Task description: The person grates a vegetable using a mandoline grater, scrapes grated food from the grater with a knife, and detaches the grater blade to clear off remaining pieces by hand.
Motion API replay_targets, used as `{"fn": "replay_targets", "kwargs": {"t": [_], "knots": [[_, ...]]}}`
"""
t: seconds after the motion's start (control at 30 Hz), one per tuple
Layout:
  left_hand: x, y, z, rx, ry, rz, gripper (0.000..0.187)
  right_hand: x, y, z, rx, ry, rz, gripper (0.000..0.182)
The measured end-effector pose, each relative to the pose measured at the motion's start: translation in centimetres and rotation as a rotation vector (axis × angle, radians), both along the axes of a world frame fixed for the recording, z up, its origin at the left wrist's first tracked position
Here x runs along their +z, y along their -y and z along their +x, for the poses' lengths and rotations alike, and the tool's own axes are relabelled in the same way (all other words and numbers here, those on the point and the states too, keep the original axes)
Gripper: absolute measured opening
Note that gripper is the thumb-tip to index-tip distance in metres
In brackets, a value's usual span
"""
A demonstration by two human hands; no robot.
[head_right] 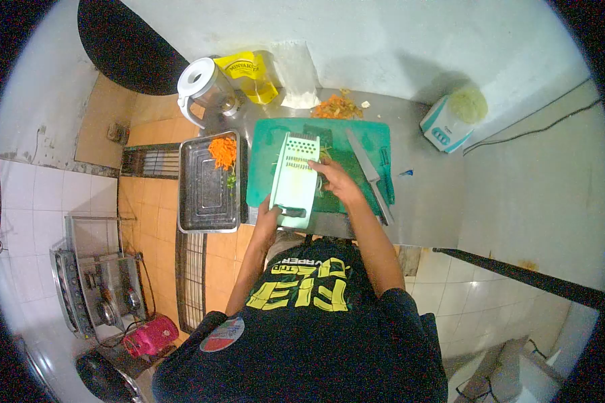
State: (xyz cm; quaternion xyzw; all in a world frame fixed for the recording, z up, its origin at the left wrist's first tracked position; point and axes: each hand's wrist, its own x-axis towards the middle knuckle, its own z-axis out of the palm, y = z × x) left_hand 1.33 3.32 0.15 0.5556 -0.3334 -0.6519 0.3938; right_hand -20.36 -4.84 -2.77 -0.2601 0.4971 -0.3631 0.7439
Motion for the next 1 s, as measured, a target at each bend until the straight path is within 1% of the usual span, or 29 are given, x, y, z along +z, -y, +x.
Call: {"fn": "replay_targets", "kwargs": {"t": [0.07, 0.17, 0.27, 0.37, 0.47, 0.57, 0.67, 0.77, 0.87, 1.0], "knots": [[0.4, 0.0, 0.2, 0.009, -0.045, 0.045, 0.059, -0.7, 0.1, -0.1, 0.014, -0.068, -0.026, 0.048], [0.1, -0.1, 0.4, 0.022, -0.05, 0.044, 0.059, -0.8, 0.3, -0.2, 0.05, -0.046, -0.041, 0.053], [-0.1, -0.1, 0.7, 0.022, -0.09, 0.033, 0.059, 0.2, 0.2, -0.4, -0.018, 0.047, 0.032, 0.041], [1.4, 0.0, 0.7, -0.007, -0.14, 0.073, 0.058, 1.9, 0.2, 0.2, -0.083, 0.134, 0.012, 0.043], [1.9, 0.0, 0.4, 0.027, -0.147, 0.085, 0.058, 0.8, 0.5, 0.9, -0.15, 0.207, -0.065, 0.041], [2.7, 0.1, 0.2, 0.012, -0.139, 0.1, 0.057, 0.5, 0.6, 1.4, -0.209, 0.219, -0.018, 0.04], [1.4, 0.0, 0.3, 0.014, -0.151, 0.087, 0.057, 0.5, 0.7, 1.9, -0.231, 0.265, -0.028, 0.038], [-0.5, -0.3, 0.0, 0.057, -0.098, 0.063, 0.057, -0.2, 0.9, 2.4, -0.266, 0.194, -0.058, 0.033], [-2.2, -0.4, 0.1, 0.08, -0.079, 0.082, 0.056, -0.1, 0.7, 2.9, -0.321, 0.197, -0.04, 0.03], [-1.9, -0.6, 0.0, 0.07, -0.124, 0.083, 0.054, 0.2, 0.7, 3.3, -0.347, 0.217, -0.045, 0.027]]}}
